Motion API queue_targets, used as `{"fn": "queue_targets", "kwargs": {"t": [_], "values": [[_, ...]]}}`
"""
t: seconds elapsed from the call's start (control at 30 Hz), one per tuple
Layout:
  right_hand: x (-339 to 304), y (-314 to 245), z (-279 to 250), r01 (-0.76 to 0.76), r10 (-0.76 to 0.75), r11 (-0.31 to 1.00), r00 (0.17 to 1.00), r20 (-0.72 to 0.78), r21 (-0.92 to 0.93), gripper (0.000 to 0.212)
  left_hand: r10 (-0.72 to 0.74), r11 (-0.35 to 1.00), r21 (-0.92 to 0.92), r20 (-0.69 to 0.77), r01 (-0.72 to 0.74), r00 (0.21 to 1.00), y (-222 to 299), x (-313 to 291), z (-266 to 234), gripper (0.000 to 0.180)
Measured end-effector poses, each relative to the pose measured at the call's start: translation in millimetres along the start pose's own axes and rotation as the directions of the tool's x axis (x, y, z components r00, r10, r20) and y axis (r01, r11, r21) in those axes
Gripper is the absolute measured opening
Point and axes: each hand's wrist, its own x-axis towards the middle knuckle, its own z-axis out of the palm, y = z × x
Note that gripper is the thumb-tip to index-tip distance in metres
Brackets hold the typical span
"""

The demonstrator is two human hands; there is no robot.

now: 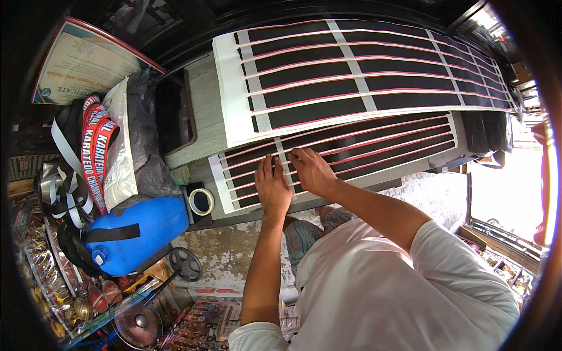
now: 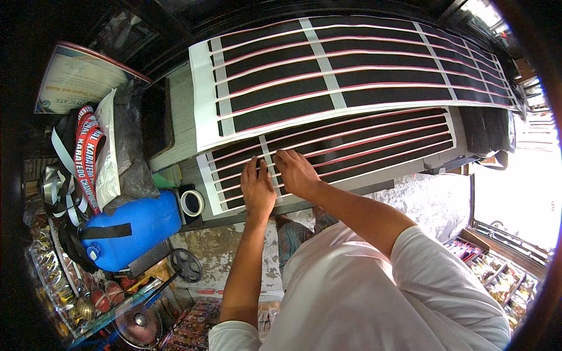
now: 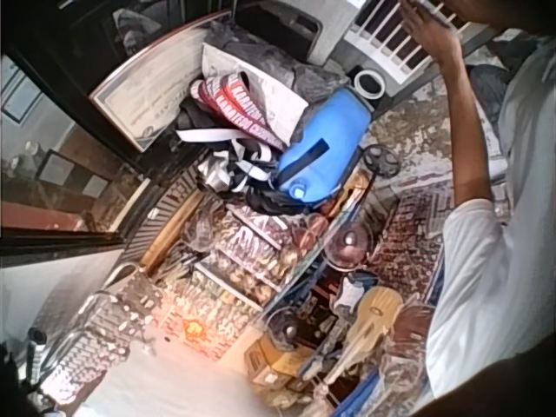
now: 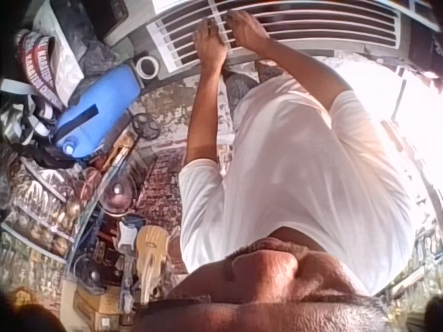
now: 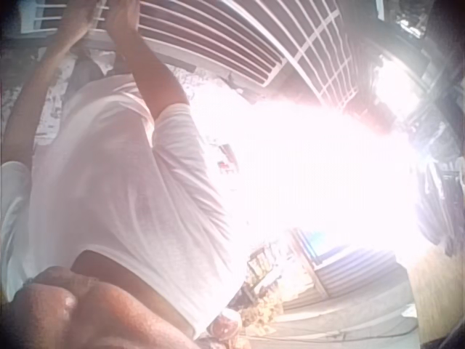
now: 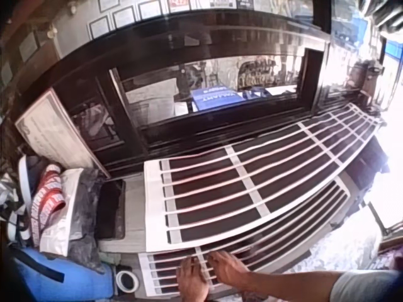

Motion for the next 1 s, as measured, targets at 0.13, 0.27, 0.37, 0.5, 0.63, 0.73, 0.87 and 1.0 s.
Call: {"fn": "queue_targets", "kwargs": {"t": [0.13,0.27,0.37,0.5,0.63,0.73,0.87,1.0], "values": [[5,5,3,-0.014,0.014,1.000,0.997,0.071,0.001,0.046,0.008,1.000,-0.024,-0.053,-0.009,0.999,-1,8,-2,0.037],[1,3,-1,0.003,-0.002,1.000,0.999,0.050,-0.017,0.046,-0.039,0.996,-0.081,-0.060,0.034,0.997,-8,7,-2,0.035],[-4,1,-2,0.023,-0.023,1.000,0.999,0.035,-0.017,0.045,-0.036,0.992,-0.119,-0.063,0.029,0.997,-12,2,0,0.034],[-8,1,-4,0.019,-0.019,1.000,1.000,0.019,0.004,0.046,0.039,0.996,-0.082,-0.048,-0.043,0.998,-16,-2,3,0.033],[-9,2,-3,0.025,-0.024,0.999,1.000,0.012,-0.031,0.045,0.045,0.999,-0.024,0.001,-0.045,0.999,-22,-8,11,0.036],[-11,3,-1,0.025,-0.024,0.998,1.000,0.018,-0.049,0.046,0.037,0.999,-0.018,0.041,-0.036,0.998,-26,-12,16,0.038],[-14,3,-1,0.025,-0.022,0.998,0.999,0.048,-0.055,0.047,0.041,0.999,-0.019,0.050,-0.040,0.998,-26,-16,18,0.041],[-14,5,2,0.023,-0.021,0.999,0.999,0.047,-0.043,0.049,0.037,0.999,-0.009,0.068,-0.036,0.997,-26,-16,20,0.042]]}}
